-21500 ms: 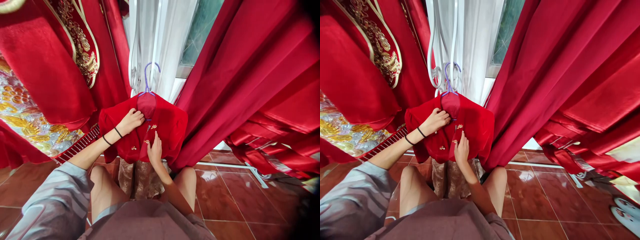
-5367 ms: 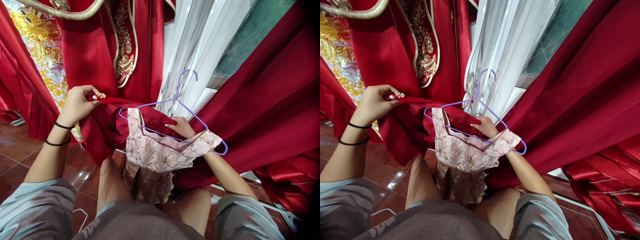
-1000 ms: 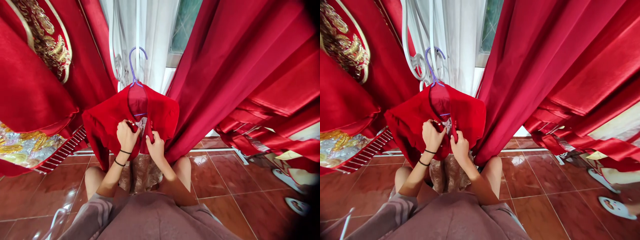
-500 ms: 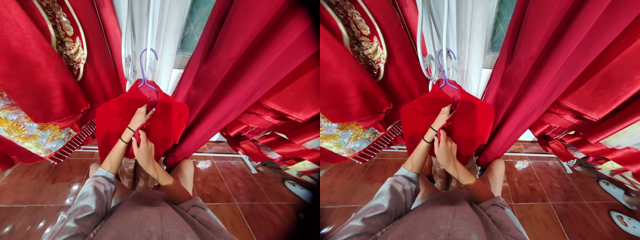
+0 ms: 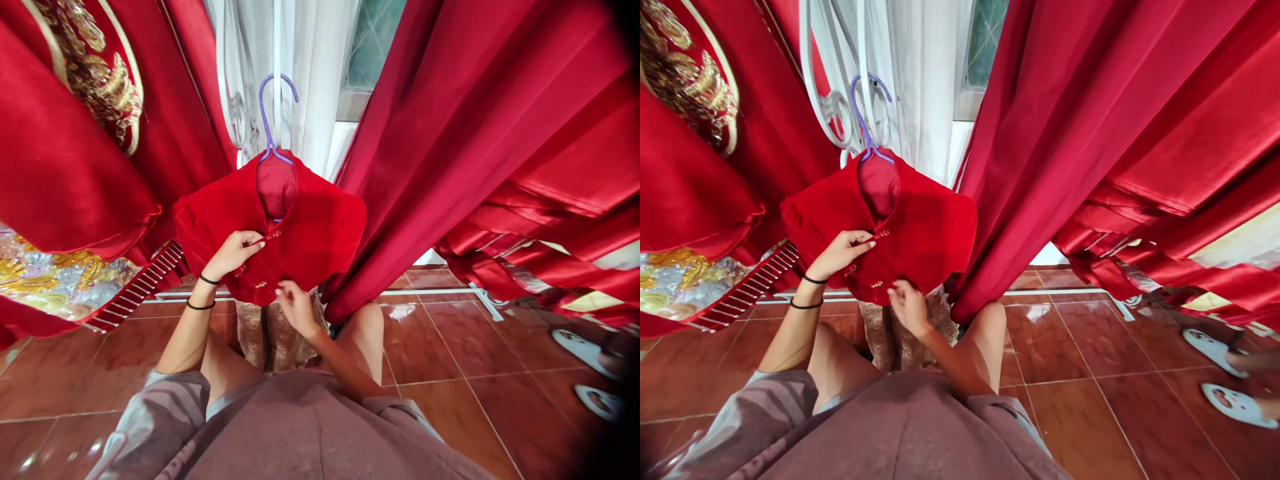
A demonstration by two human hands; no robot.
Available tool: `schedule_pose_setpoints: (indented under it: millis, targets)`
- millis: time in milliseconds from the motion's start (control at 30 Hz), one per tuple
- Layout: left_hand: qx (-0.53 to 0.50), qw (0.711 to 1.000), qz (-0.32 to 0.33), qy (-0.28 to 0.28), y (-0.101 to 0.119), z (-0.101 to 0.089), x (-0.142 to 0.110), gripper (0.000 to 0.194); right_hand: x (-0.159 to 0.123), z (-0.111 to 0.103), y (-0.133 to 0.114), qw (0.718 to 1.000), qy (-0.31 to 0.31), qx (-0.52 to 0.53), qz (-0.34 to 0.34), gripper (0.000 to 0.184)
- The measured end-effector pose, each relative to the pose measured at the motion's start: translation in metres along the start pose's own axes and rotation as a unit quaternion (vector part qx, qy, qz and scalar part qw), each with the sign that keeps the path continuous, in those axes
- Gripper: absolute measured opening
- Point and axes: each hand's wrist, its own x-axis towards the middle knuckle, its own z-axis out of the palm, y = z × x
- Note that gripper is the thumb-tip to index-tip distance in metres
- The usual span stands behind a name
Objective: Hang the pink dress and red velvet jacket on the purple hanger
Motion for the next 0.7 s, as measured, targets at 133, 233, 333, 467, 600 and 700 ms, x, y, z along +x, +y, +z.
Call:
schedule_pose_setpoints:
  millis: [133, 233, 333, 467, 600, 700]
  targets:
    - [-0.059, 0.998, -0.003, -0.002, 0.001, -0.018, -0.004, 0.038, 0.011, -0.073, 0.053, 0.980, 0.093, 0.102, 0.143, 0.019]
    - [-0.066, 0.997, 0.006, 0.035, 0.006, -0.022, -0.002, 0.042, 0.030, -0.105, 0.066, 0.963, 0.075, 0.169, 0.195, 0.022]
    - [-0.051, 0.997, 0.014, 0.050, 0.006, -0.019, 0.001, 0.042, 0.042, -0.110, 0.073, 0.953, 0.064, 0.217, 0.199, 0.019]
    - [-0.008, 0.998, -0.002, 0.063, -0.001, -0.008, 0.001, 0.038, 0.039, -0.096, 0.101, 0.948, 0.108, 0.209, 0.212, 0.018]
    - [0.099, 0.989, 0.091, 0.060, -0.005, -0.003, 0.004, 0.034, 0.030, -0.095, 0.131, 0.951, 0.173, 0.143, 0.212, 0.025]
    - [0.135, 0.978, 0.158, 0.033, 0.001, -0.006, 0.008, 0.045, 0.030, -0.097, 0.134, 0.958, 0.242, 0.090, 0.126, 0.020]
